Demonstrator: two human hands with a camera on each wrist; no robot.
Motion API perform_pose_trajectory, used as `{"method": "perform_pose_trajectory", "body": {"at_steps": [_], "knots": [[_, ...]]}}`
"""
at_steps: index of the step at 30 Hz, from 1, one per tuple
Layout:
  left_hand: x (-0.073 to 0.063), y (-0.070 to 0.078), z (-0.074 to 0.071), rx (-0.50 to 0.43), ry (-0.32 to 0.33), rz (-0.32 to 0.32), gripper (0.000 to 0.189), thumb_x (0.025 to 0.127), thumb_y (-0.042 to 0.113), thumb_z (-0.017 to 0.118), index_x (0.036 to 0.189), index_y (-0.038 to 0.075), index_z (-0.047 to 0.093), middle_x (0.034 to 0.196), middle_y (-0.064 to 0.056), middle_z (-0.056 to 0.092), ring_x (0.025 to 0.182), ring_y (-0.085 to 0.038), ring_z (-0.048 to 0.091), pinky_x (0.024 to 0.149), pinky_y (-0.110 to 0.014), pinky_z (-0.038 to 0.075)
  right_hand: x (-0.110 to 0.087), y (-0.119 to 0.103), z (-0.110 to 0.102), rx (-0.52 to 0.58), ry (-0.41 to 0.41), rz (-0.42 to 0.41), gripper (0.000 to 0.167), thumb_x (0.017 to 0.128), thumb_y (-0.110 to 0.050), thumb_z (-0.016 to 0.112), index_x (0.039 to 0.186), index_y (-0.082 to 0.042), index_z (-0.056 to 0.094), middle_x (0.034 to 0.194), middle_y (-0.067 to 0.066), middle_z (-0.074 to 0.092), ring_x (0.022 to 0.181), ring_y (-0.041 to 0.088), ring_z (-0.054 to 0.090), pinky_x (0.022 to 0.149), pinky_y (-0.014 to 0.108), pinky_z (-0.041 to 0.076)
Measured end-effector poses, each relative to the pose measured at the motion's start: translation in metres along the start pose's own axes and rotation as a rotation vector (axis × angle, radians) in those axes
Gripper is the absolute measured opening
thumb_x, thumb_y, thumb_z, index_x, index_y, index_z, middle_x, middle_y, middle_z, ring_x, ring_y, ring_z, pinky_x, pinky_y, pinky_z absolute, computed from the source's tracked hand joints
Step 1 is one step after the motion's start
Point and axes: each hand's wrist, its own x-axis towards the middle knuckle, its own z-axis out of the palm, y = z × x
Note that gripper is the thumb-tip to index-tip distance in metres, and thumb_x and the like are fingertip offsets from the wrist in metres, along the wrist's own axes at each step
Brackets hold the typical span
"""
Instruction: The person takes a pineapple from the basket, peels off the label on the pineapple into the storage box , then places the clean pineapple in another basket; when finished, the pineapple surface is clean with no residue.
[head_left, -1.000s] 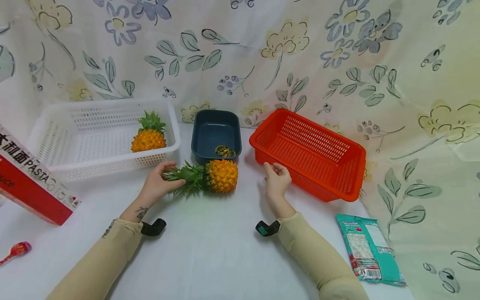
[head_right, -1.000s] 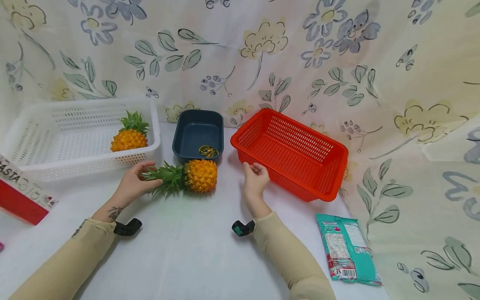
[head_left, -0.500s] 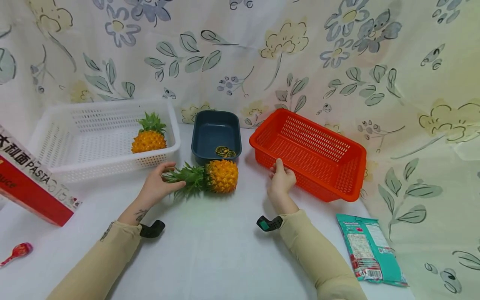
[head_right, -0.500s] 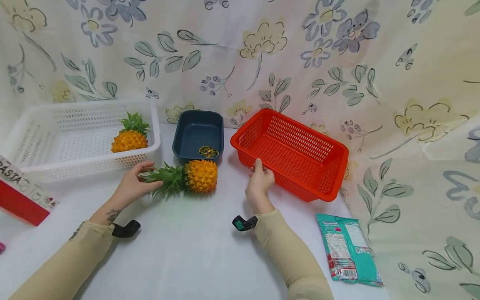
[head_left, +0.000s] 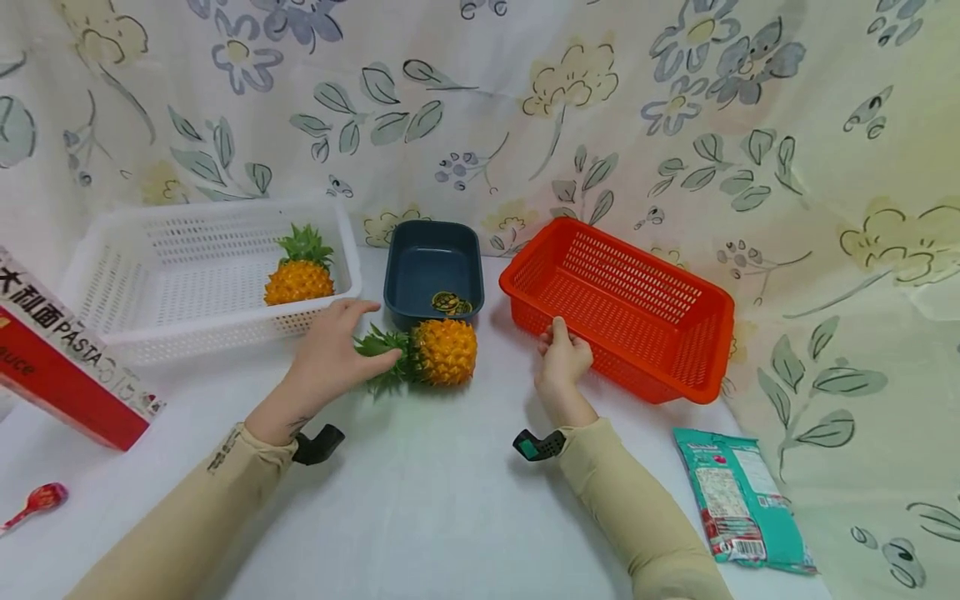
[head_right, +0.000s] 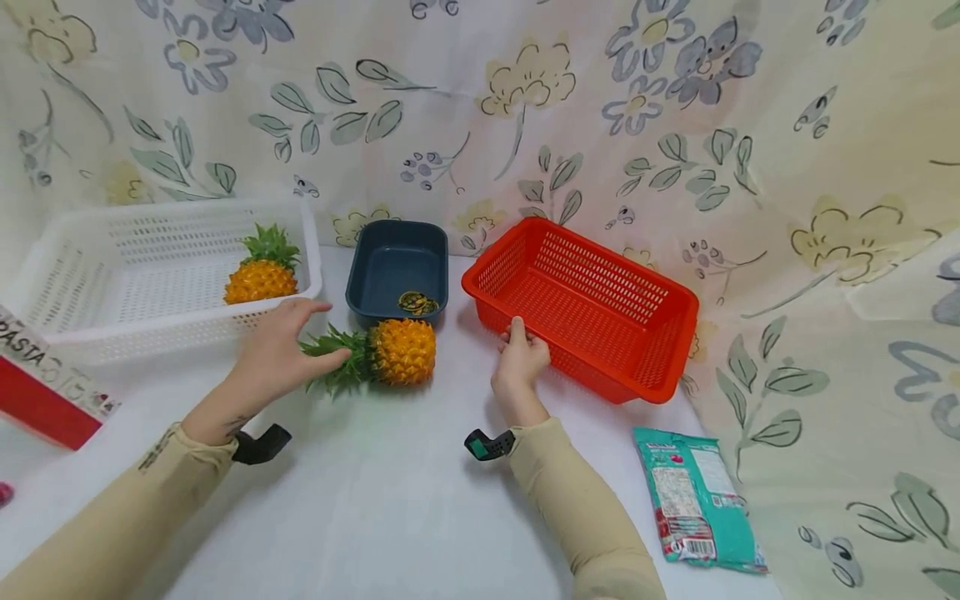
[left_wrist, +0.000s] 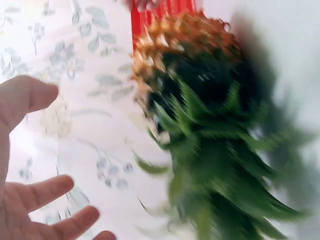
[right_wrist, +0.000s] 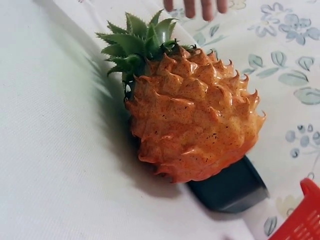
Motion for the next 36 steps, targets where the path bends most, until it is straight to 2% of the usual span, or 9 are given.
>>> {"method": "perform_pose_trajectory", "body": {"at_steps": [4,8,13,18,22,27,32,36], "knots": [[0.018,0.02,0.003,0.07,-0.16,0.038,0.073,0.074,0.048,0.071,0.132,0.011,0.048,0.128,-0.015,0.048,0.111,-0.035,0.048,0.09,-0.05,0.043,-0.001,-0.001,0.0,-0.001,0.007,0.0,0.017,0.089,-0.023,0.062,0.084,-0.007,0.058,0.076,0.004,0.059,0.058,0.011,0.054,0.059,0.024,0.052],[0.037,0.033,0.013,0.169,-0.303,0.062,0.073,0.074,0.053,0.069,0.133,0.015,0.047,0.128,-0.013,0.047,0.109,-0.034,0.049,0.085,-0.05,0.045,-0.003,-0.001,-0.001,-0.009,0.005,0.009,0.017,0.089,-0.023,0.062,0.085,-0.008,0.059,0.076,0.003,0.059,0.059,0.01,0.054,0.058,0.022,0.051],[0.057,0.045,0.032,0.259,-0.396,0.09,0.081,0.07,0.058,0.068,0.135,0.017,0.045,0.126,-0.014,0.047,0.105,-0.035,0.047,0.079,-0.055,0.045,-0.002,-0.001,-0.001,0.003,0.011,-0.006,0.016,0.088,-0.022,0.063,0.084,-0.007,0.059,0.076,0.003,0.06,0.059,0.009,0.055,0.054,0.02,0.05],[0.071,0.05,0.048,0.298,-0.493,0.063,0.09,0.064,0.064,0.07,0.138,0.021,0.042,0.129,-0.014,0.044,0.105,-0.035,0.046,0.081,-0.055,0.044,-0.002,-0.001,0.001,0.024,0.01,-0.028,0.015,0.088,-0.019,0.063,0.082,-0.006,0.058,0.075,0.005,0.061,0.057,0.008,0.056,0.05,0.018,0.047],[0.073,0.049,0.054,0.295,-0.54,0.058,0.092,0.063,0.061,0.072,0.139,0.02,0.04,0.129,-0.013,0.045,0.105,-0.034,0.046,0.08,-0.053,0.045,-0.002,-0.001,0.001,0.022,0.009,-0.025,0.015,0.088,-0.019,0.063,0.081,-0.006,0.059,0.072,0.003,0.06,0.056,0.008,0.055,0.051,0.019,0.048],[0.067,0.045,0.055,0.274,-0.525,0.093,0.085,0.065,0.058,0.073,0.134,0.019,0.042,0.118,-0.009,0.049,0.095,-0.03,0.049,0.074,-0.046,0.047,-0.002,-0.001,0.0,0.006,0.003,-0.011,0.016,0.088,-0.021,0.063,0.083,-0.006,0.059,0.077,0.005,0.06,0.058,0.008,0.054,0.054,0.02,0.05],[0.056,0.04,0.051,0.311,-0.507,0.206,0.081,0.065,0.054,0.073,0.131,0.018,0.044,0.11,-0.005,0.05,0.088,-0.026,0.049,0.073,-0.041,0.045,-0.001,-0.002,-0.001,0.009,-0.012,0.004,0.016,0.089,-0.022,0.062,0.086,-0.007,0.059,0.082,0.006,0.059,0.061,0.009,0.054,0.06,0.023,0.051],[0.048,0.032,0.044,0.329,-0.551,0.312,0.08,0.065,0.05,0.073,0.132,0.02,0.042,0.115,-0.002,0.048,0.095,-0.025,0.047,0.08,-0.041,0.044,-0.001,-0.002,-0.001,0.006,-0.021,0.005,0.016,0.089,-0.022,0.062,0.086,-0.007,0.059,0.083,0.007,0.058,0.061,0.01,0.053,0.059,0.022,0.05]]}}
